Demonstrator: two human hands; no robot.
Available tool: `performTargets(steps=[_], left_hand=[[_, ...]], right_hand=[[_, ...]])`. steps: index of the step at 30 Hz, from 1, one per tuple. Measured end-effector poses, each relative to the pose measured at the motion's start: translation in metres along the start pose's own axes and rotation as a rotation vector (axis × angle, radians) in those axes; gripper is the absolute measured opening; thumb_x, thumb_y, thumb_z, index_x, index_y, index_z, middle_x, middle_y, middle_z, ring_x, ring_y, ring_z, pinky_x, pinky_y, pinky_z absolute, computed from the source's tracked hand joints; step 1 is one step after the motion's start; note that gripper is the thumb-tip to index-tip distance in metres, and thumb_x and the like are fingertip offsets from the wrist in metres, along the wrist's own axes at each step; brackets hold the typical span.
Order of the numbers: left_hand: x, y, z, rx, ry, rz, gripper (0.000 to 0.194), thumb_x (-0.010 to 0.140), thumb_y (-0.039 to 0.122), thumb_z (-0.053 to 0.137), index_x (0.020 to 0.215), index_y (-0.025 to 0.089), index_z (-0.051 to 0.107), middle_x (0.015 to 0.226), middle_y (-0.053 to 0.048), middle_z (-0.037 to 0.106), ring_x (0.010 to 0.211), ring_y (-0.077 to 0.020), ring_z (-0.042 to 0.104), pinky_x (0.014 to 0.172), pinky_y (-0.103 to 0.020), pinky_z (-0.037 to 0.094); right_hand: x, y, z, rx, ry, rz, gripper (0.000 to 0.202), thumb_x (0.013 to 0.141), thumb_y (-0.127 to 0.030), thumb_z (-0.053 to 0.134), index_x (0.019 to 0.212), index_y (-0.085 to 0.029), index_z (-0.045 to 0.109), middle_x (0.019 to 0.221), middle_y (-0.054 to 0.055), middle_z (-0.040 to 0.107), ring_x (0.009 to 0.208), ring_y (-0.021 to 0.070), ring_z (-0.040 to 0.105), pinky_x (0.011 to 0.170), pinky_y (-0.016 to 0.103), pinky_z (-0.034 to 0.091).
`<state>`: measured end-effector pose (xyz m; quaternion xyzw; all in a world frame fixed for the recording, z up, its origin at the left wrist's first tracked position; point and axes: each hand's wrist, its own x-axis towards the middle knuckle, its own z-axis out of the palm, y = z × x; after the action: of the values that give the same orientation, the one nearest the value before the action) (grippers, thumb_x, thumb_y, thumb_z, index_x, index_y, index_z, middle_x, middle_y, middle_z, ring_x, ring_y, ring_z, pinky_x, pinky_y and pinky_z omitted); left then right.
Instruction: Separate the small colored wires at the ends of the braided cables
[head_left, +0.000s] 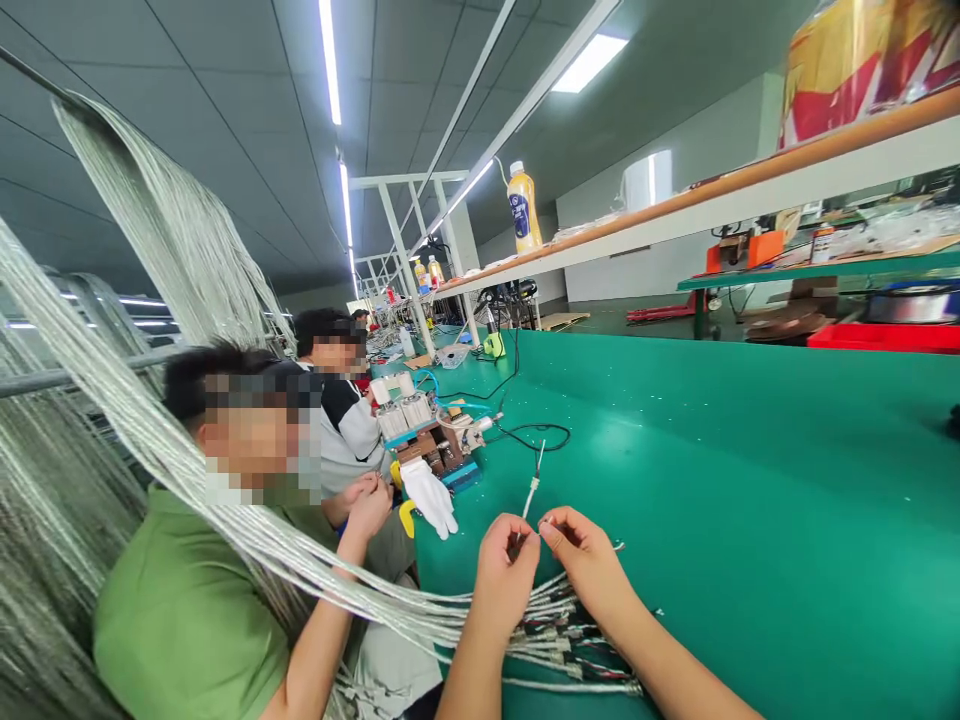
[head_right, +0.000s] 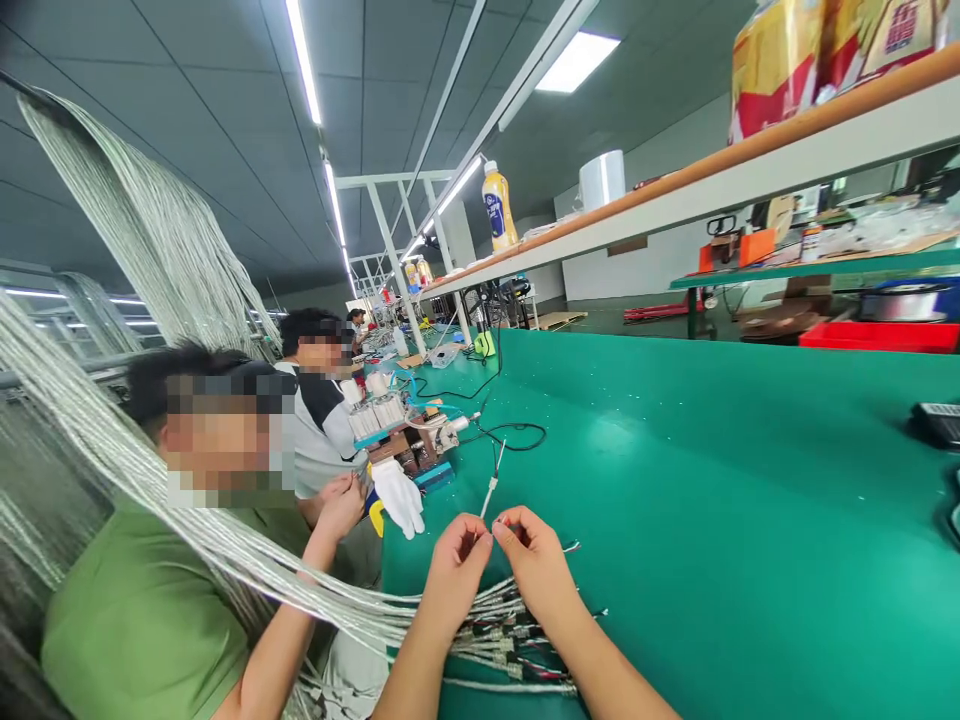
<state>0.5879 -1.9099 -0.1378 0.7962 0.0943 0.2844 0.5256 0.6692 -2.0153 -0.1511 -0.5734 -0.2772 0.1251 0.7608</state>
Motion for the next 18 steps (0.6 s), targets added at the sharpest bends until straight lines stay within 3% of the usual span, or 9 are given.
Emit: performTargets(steps=[8,18], left_hand=[[0.003,-0.012,-0.002,-0.156,-0.008,-0.063,0.026,0.083,0.043,0.058,0.079,0.019,0.051,0.068,0.003,0.040,0.063,-0.0115,0.036,0.060,-0.026,0.029],[0.005,-0.016,-0.002,-0.254,0.003,-0.133,0.042,0.085,0.060,0.056,0.082,0.019,0.049,0.059,0.005,0.042,0.054,-0.0088,0.035,0.052,-0.021,0.026]], right_hand=[[-0.002,-0.001,0.003,0.004,-0.031,-0.028,0.034,0.076,-0.052,0.065,0.070,-0.020,0.056,0.066,0.000,0.047,0.063,0.0159,0.036,0.060,0.029,0.029],[-0.006,-0.007,0.002,-0.033,-0.110,-0.073,0.022,0.083,-0.040,0.056,0.079,-0.019,0.056,0.069,-0.002,0.044,0.064,0.0140,0.036,0.060,0.026,0.030]])
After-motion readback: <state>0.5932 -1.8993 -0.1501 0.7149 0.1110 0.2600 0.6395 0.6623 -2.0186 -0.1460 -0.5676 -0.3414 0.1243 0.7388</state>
